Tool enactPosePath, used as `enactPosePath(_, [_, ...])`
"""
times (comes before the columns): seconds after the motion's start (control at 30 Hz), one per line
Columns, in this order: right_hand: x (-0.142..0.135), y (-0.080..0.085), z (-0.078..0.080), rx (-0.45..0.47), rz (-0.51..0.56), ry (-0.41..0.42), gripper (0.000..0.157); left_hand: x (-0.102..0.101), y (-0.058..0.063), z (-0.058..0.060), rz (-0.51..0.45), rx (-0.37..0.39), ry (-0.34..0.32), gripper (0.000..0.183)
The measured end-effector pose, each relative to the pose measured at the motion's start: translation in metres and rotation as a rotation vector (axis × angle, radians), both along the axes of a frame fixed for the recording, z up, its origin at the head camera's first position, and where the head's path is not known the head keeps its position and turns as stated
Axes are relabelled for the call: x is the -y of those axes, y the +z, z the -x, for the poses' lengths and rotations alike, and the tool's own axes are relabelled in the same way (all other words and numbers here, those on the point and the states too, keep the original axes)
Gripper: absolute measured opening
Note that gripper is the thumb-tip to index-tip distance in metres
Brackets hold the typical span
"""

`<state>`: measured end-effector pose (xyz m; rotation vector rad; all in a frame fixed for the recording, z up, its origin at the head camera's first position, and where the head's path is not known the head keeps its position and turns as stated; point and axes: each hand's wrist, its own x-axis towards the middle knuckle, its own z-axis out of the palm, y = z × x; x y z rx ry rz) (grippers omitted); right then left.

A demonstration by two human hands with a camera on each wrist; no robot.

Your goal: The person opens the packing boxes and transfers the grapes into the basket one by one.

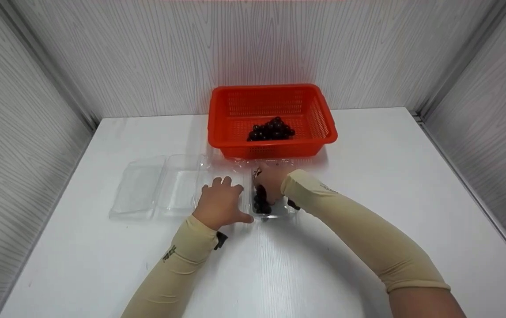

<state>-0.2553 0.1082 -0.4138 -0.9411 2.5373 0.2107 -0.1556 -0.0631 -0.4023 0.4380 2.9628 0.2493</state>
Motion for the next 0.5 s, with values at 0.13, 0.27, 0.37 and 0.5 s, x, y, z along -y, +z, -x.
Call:
enactPosePath(0.13, [-0.001,-0.001,0.002,-0.023,0.053,0.006,0.036,-0.001,-0.001,0.0,0.001,0.007,0.002,0.072])
enactPosePath(0.27, [0.0,0.003,0.0,-0.029,0.081,0.022,0.03,-0.001,0.0,0.0,0.005,0.008,0.002,0.072])
enactPosePath(0.37, [0.001,0.008,-0.003,-0.029,0.077,0.017,0.029,-0.001,0.0,0.0,0.002,0.0,0.003,0.07])
enactPosePath(0.5, [0.003,0.01,-0.005,-0.055,0.053,0.02,0.027,0.0,0.0,-0.002,-0.004,-0.011,0.0,0.069])
